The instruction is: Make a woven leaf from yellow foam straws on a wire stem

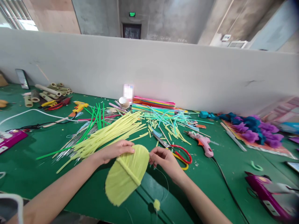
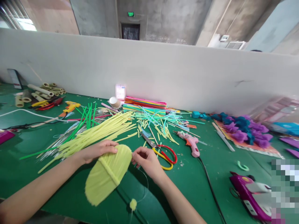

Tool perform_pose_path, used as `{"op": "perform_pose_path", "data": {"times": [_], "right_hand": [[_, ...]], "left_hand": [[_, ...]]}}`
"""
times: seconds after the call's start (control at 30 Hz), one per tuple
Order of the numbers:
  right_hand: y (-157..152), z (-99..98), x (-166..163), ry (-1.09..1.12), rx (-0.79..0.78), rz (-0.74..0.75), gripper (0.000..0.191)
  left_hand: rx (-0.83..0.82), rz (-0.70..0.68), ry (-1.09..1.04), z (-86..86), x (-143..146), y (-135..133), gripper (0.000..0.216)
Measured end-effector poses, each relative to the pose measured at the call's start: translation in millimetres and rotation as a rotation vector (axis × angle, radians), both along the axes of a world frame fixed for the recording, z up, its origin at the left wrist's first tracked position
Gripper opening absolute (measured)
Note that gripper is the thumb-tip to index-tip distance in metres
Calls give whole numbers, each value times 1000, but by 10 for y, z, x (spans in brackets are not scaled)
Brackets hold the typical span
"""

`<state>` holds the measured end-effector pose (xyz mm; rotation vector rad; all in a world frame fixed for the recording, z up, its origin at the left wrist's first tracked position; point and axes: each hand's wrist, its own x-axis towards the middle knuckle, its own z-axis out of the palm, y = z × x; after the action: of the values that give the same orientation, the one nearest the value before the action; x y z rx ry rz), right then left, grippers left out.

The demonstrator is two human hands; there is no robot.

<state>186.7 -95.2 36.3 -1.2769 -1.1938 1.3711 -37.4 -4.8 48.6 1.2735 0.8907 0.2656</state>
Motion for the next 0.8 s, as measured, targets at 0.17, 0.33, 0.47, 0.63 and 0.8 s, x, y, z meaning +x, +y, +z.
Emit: {"op": "perform_pose_path", "data": {"times": [0.17, 0.33, 0.47, 0.63, 0.8], "right_hand": [[-19, -46, -74, -8, 6, 52, 33], [-23, -95, -158, -47, -32, 55, 34], [-38, -101, -226, -49, -66, 82, 37], [-55, -92, -263, -66, -77, 104, 40], [-57, -102, -281, -93, -73, 101, 39]], "left_hand": [[16, -80, -52, 42, 14, -28, 25], [217, -225, 34, 71, 76, -52, 34], [403, -353, 74, 83, 91, -40, 35], [368, -383, 62, 74, 82, -13, 28], [292, -360, 41, 40, 92, 2, 26]]}}
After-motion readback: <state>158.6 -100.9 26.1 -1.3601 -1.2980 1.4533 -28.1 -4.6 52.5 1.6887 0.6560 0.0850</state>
